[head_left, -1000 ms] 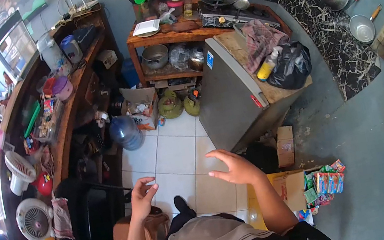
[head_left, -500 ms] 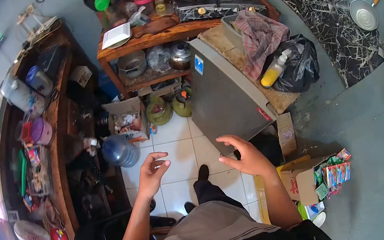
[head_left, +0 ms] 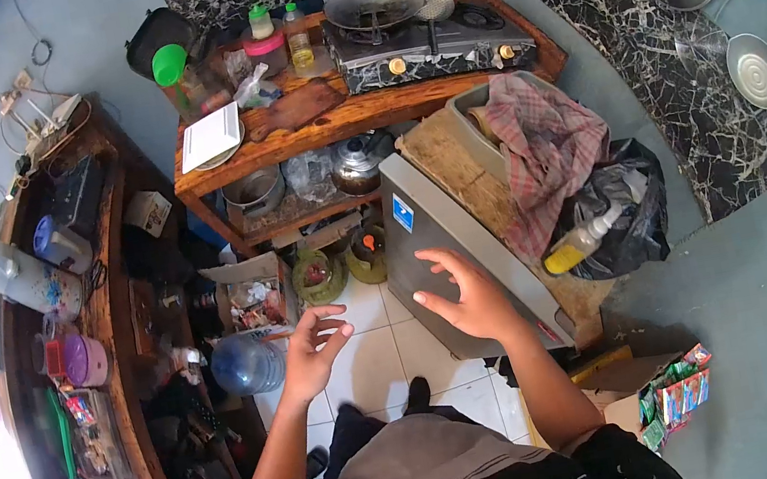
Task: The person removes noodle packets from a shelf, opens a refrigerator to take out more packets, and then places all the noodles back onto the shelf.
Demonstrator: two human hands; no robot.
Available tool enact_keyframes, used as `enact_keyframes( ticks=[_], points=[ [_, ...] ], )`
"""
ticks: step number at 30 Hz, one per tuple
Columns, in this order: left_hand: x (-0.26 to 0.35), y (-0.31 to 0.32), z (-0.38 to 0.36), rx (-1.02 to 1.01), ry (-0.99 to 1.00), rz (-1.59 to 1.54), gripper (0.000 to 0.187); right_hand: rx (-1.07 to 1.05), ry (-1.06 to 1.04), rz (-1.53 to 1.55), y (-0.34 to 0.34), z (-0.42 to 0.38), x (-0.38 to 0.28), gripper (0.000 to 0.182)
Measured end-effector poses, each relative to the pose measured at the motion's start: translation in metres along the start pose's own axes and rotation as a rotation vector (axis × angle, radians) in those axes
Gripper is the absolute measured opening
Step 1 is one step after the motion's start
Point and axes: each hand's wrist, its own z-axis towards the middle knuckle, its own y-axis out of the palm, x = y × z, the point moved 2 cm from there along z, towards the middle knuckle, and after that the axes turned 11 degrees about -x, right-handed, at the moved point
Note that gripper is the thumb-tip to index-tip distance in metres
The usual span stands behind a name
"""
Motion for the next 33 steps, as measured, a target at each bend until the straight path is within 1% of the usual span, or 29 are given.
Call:
enact_keyframes(
  ticks=[2, 3, 6, 9, 12, 14, 16, 18, 20, 22, 24, 26, 27, 28, 30, 31, 33],
  points=[
    [-0.01, -0.015, 0.013, -0.026, -0.057, 0.024, 0.031, 0.031, 0.001, -0.008, 0.003, 0.016, 0.002, 0.055],
    [-0.009, -0.023, 0.02, -0.028, -0.095, 0.04, 0.031, 0.06, 0.036, -0.012, 0.006, 0.023, 0.006, 0.056],
    [-0.025, -0.052, 0.046, -0.073, -0.091, 0.018, 0.032, 0.14, 0.119, -0.038, 0.013, 0.039, 0.008, 0.057],
    [-0.026, -0.083, 0.082, -0.196, -0.053, 0.022, 0.032, 0.252, 0.189, -0.055, 0.017, 0.052, 0.0, 0.057],
    [0.002, -0.098, 0.12, -0.289, -0.03, 0.052, 0.033, 0.376, 0.226, -0.062, 0.022, 0.063, -0.005, 0.056],
    [0.016, -0.104, 0.143, -0.32, 0.063, 0.258, 0.034, 0.431, 0.256, -0.045, 0.025, 0.068, -0.007, 0.056],
    [0.023, -0.101, 0.17, -0.379, 0.094, 0.274, 0.036, 0.49, 0.278, -0.056, 0.027, 0.072, -0.006, 0.056],
    [0.035, -0.088, 0.192, -0.442, 0.195, 0.328, 0.037, 0.543, 0.306, -0.062, 0.028, 0.073, -0.006, 0.056],
    [0.035, -0.074, 0.214, -0.498, 0.232, 0.342, 0.04, 0.541, 0.396, -0.009, 0.026, 0.075, -0.006, 0.058],
    [0.041, -0.054, 0.233, -0.556, 0.331, 0.472, 0.043, 0.553, 0.381, -0.039, 0.024, 0.077, 0.004, 0.059],
    [0.036, -0.037, 0.25, -0.587, 0.348, 0.494, 0.045, 0.553, 0.356, -0.067, 0.025, 0.079, 0.02, 0.061],
    [0.02, -0.022, 0.267, -0.57, 0.544, 0.617, 0.047, 0.534, 0.381, -0.134, 0.027, 0.084, 0.038, 0.064],
    [0.022, -0.016, 0.27, -0.568, 0.527, 0.688, 0.052, 0.497, 0.43, -0.094, 0.024, 0.087, 0.037, 0.067],
    [0.022, -0.012, 0.273, -0.577, 0.527, 0.696, 0.052, 0.504, 0.431, -0.085, 0.025, 0.091, 0.042, 0.067],
    [0.02, -0.004, 0.282, -0.586, 0.59, 0.837, 0.056, 0.468, 0.474, -0.157, 0.024, 0.1, 0.052, 0.067],
    [0.016, -0.002, 0.287, -0.593, 0.609, 0.866, 0.061, 0.476, 0.476, -0.156, 0.024, 0.103, 0.053, 0.067],
    [0.015, 0.001, 0.294, -0.609, 0.588, 0.877, 0.063, 0.442, 0.511, -0.296, 0.024, 0.111, 0.052, 0.068]
  ],
)
